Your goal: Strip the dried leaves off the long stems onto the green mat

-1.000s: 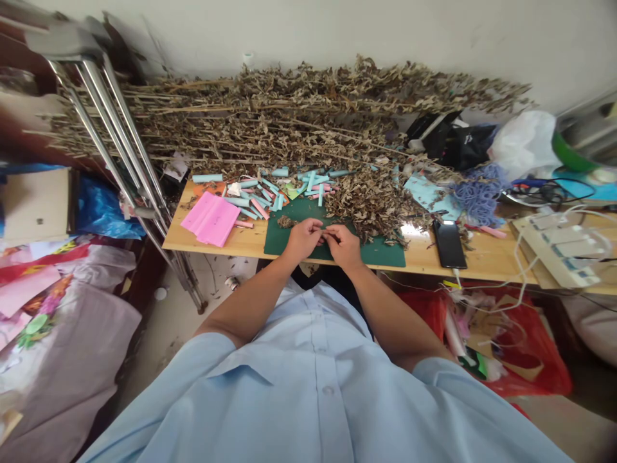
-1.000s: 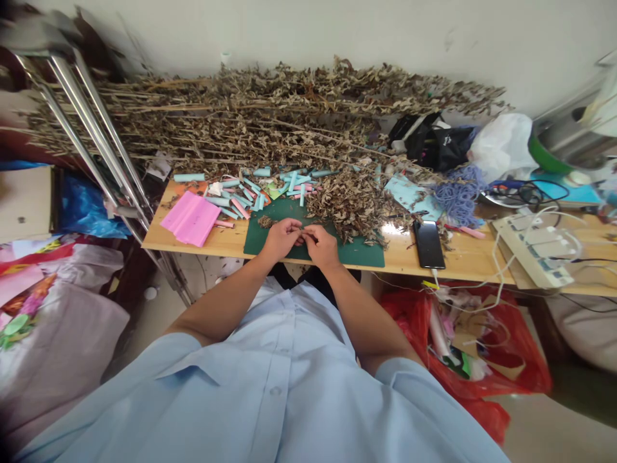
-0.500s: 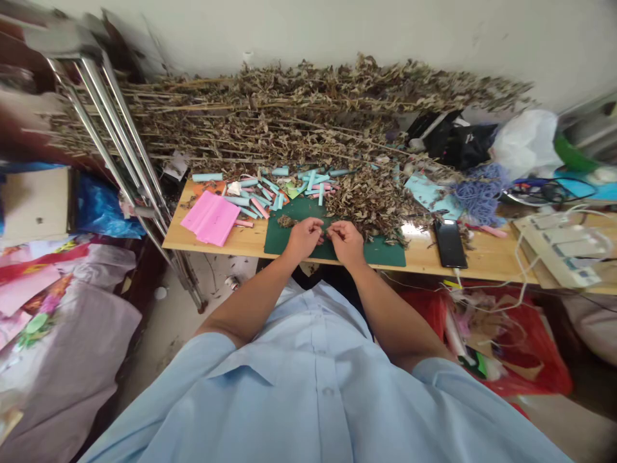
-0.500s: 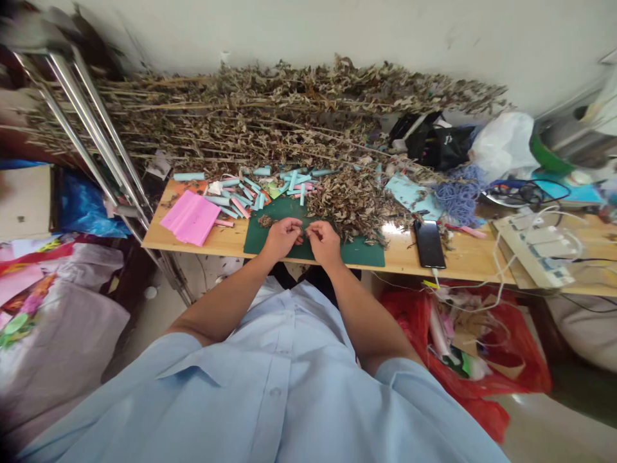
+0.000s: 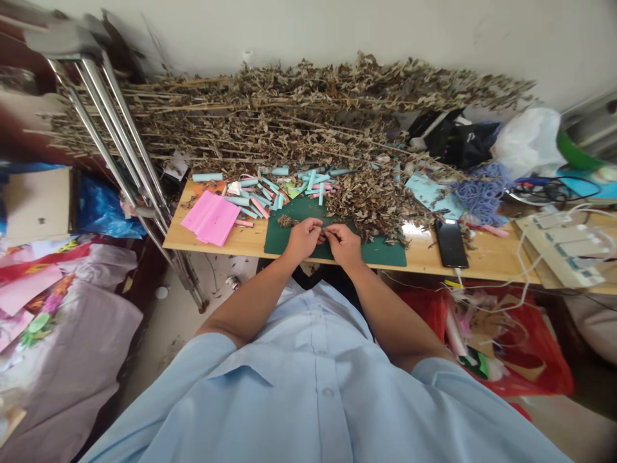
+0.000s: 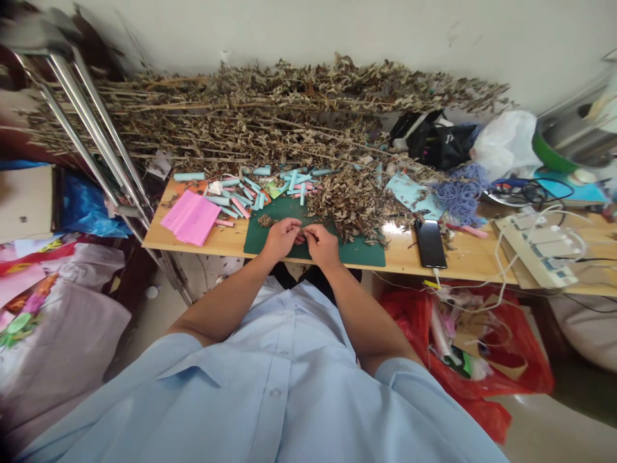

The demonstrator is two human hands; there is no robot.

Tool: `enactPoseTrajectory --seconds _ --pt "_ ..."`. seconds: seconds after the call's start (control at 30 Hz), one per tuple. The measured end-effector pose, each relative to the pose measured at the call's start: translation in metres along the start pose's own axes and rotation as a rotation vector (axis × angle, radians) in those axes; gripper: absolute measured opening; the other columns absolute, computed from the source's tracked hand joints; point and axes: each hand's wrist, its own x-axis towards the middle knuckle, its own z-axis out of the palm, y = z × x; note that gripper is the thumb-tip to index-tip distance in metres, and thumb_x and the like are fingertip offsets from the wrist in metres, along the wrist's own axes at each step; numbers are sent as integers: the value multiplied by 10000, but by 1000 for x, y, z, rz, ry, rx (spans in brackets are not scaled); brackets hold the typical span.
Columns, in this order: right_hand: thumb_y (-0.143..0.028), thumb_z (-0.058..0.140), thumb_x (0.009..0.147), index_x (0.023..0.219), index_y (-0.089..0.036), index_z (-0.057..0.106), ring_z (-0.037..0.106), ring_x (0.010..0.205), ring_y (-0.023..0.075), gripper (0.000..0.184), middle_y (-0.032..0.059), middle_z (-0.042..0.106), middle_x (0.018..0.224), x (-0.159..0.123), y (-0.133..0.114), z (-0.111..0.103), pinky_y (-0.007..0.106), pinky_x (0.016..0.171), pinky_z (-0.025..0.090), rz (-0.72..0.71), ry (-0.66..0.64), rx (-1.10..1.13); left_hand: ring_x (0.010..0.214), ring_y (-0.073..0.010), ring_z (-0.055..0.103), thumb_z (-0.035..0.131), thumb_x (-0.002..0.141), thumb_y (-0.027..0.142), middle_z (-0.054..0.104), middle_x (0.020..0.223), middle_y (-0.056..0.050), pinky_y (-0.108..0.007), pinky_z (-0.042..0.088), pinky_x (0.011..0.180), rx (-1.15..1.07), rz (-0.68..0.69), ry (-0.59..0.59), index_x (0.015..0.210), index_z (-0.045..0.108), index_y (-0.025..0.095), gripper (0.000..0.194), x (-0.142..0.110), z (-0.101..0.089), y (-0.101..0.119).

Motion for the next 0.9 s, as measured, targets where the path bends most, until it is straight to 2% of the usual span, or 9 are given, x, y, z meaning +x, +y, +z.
enactPoseTrajectory --seconds 0.33,0.53,0.6,0.77,0.9 --pt "-311 599 910 1050 -223 660 710 874 200 176 59 742 969 0 -3 -1 361 855 567 -45 20 -29 641 -117 687 570 840 102 704 777 -18 -231 583 621 8 -4 -20 1050 644 135 225 0 1 -2" --pt "-335 598 892 1023 -212 636 684 822 189 184 51 719 915 2 -4 -2 357 813 562 37 44 41 620 -106 668 584 829 114 673 795 -7 -202 534 560 14 6 -3 1067 625 147 244 0 0 -3" --pt "-349 600 882 1015 -209 627 671 804 188 194 52 711 903 3 -3 -2 362 806 560 74 67 59 574 -88 631 568 850 146 655 769 4 -187 493 527 11 48 54 1068 622 157 225 -3 -1 -4" --pt "-357 617 860 997 -207 619 658 786 189 203 52 703 889 6 -1 -1 363 786 556 130 108 94 504 -67 506 519 921 254 554 670 37 -189 417 501 -152 223 308 1038 613 193 162 -11 -6 -8" --pt "-338 626 855 994 -207 625 670 798 190 191 49 706 879 6 -1 1 357 790 557 107 84 104 487 -73 471 534 926 325 505 640 47 -188 359 454 -244 211 368 1031 593 206 169 -11 -7 -10"
